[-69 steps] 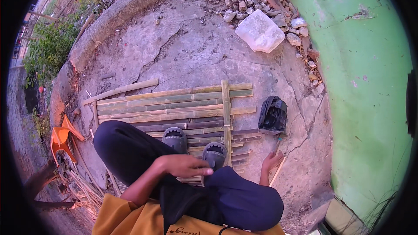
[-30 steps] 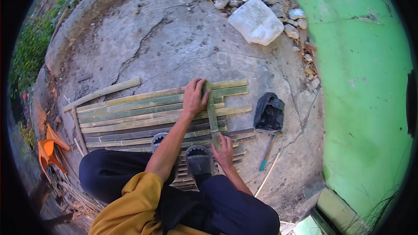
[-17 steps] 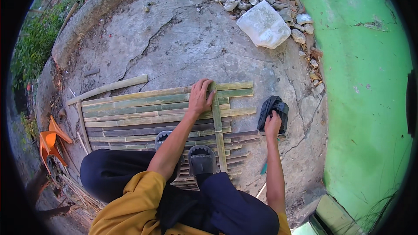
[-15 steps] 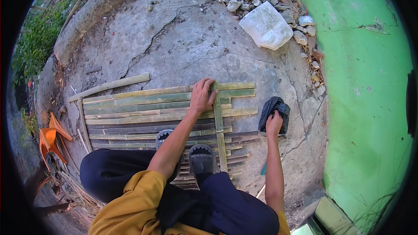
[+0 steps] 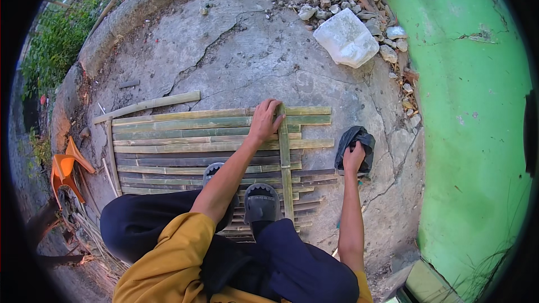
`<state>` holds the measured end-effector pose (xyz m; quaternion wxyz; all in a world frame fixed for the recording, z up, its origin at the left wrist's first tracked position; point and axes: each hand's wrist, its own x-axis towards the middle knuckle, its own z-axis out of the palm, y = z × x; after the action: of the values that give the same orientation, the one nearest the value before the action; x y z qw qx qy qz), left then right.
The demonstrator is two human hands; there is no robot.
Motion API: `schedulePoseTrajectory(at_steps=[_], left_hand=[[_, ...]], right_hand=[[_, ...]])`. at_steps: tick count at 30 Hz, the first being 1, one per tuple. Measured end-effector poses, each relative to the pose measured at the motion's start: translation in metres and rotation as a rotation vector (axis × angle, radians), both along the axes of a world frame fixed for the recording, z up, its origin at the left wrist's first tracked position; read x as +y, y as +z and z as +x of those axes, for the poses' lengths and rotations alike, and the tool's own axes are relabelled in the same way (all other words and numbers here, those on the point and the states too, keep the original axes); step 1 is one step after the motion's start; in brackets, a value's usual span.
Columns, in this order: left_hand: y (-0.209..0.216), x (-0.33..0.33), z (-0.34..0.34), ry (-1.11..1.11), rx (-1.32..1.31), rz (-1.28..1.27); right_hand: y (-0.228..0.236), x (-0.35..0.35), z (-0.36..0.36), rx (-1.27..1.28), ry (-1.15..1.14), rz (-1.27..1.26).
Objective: The person arranges bamboo sticks on the ground, aligns a bamboo strip across them, and secures the pieces together by hammering nails with a hammer.
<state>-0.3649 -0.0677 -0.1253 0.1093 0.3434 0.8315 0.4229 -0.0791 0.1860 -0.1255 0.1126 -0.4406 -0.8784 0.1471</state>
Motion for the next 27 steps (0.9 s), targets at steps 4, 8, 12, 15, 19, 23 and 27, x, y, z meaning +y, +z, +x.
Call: schedulePoseTrajectory(at_steps=[4,8,12,15,19,23,27], left_hand=[[0.002,-0.003,-0.003,0.005,-0.032,-0.003],[0.003,0.004,-0.001,0.037,-0.049,-0.003],[0.000,0.003,-0.003,0.060,-0.042,0.005],[-0.002,0.001,-0.006,0.073,-0.101,0.013],[0.001,0.011,-0.002,0.063,-0.117,0.013],[-0.006,-0.003,-0.007,0.071,-0.175,0.002],[-0.003,0.002,-0.011,0.045,-0.123,0.032]], right_hand=[[0.005,0.001,-0.017,-0.063,-0.222,-0.200],[0.005,0.005,-0.017,0.020,-0.254,-0.227],[0.010,-0.002,-0.025,-0.107,-0.193,-0.122],[0.010,-0.006,-0.028,-0.061,-0.246,-0.142],[0.005,0.010,-0.018,-0.026,-0.269,-0.170],[0.008,-0.006,-0.029,-0.055,-0.267,-0.165],[0.018,-0.007,-0.028,-0.163,-0.213,-0.098]])
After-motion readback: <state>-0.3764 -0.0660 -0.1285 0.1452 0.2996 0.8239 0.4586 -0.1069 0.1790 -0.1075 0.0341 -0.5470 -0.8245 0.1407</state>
